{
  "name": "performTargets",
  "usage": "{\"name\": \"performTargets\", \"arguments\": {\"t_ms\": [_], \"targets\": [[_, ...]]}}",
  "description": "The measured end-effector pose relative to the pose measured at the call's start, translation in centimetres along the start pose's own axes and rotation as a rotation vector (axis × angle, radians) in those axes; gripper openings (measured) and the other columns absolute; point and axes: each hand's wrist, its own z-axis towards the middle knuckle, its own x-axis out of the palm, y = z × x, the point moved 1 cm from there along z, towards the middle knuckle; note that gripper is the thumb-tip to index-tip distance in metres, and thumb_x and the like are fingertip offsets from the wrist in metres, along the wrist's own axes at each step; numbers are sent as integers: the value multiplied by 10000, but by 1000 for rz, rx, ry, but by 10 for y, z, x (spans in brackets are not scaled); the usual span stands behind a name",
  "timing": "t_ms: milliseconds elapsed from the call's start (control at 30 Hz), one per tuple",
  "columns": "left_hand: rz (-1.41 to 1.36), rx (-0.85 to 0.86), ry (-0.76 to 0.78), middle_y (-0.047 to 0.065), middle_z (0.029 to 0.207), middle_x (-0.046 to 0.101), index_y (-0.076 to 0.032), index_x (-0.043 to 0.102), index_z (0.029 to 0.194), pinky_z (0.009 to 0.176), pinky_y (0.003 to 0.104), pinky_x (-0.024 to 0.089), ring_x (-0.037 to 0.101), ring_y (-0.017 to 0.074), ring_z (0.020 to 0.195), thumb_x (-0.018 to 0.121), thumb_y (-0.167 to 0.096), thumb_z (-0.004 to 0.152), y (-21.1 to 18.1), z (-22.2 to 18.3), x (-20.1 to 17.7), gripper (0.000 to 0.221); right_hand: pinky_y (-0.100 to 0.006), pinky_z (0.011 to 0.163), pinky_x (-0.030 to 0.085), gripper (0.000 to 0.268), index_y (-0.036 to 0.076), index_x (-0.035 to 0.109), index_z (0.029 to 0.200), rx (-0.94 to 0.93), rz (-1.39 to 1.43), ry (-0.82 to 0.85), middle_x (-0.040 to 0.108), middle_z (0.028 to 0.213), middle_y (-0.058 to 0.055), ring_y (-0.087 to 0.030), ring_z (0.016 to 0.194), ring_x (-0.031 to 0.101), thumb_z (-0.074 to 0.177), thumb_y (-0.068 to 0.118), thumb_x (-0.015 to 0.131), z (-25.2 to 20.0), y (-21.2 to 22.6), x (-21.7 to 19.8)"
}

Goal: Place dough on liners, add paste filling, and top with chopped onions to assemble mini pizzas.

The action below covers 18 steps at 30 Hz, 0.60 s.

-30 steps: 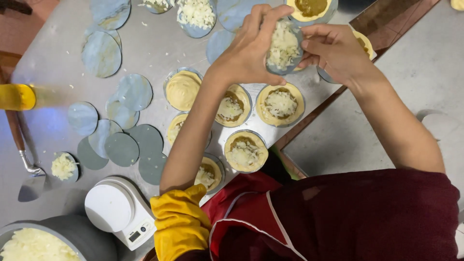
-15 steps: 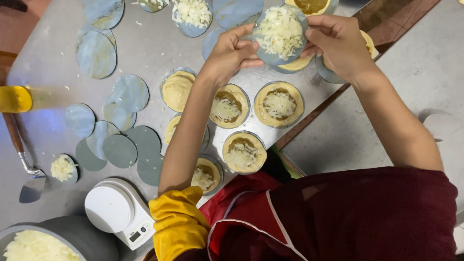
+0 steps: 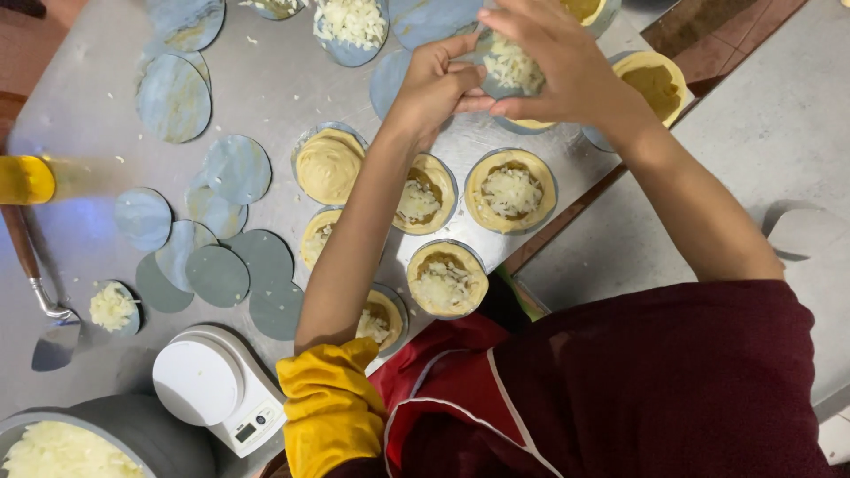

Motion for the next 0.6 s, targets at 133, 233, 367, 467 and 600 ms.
{"name": "performTargets", "arguments": {"t_ms": [133, 233, 367, 467, 600], "targets": [[-3, -1, -35, 119, 1020, 741, 67, 514, 1431, 810, 337, 666, 775, 171, 842, 543, 72, 952, 9, 8, -5, 480, -516, 1283, 391, 614, 45, 601, 1506, -25, -7, 37, 503, 1619, -227, -384, 1542, 453, 1055, 418, 785, -10, -26, 26], [7, 7, -19, 99, 953, 714, 44, 558, 1438, 817, 334, 668, 730, 137, 807, 525, 101, 912, 12, 10, -5, 529, -527, 1308, 346, 547, 55, 650, 1457, 47, -5, 40, 531, 1604, -197, -364, 1556, 444, 1022, 354, 793, -17, -27, 32], [8, -40, -22, 94, 973, 733, 62, 601, 1376, 796, 322, 694, 743, 141, 810, 524, 97, 904, 8, 8, -1, 480, -501, 1283, 396, 469, 27, 688, 1372, 38, 90, 5, 581, 1538, -192, -356, 1507, 502, 1013, 304, 808, -24, -29, 41], [58, -46, -22, 119, 995, 745, 55, 586, 1384, 803, 318, 706, 764, 163, 833, 519, 94, 899, 8, 8, -2, 492, -483, 1238, 453, 351, 45, 745, 1242, 5, 62, -27, 637, 1463, -181, -352, 1443, 558, 975, 254, 834, -27, -28, 45], [55, -39, -22, 137, 1071, 761, 52, 570, 1389, 784, 308, 706, 784, 178, 875, 512, 80, 889, 16, 11, -4, 503, -432, 1151, 546, 245, 30, 756, 1178, 48, 101, -33, 709, 1328, -131, -311, 1356, 653, 986, 153, 844, -29, -26, 46]]}}
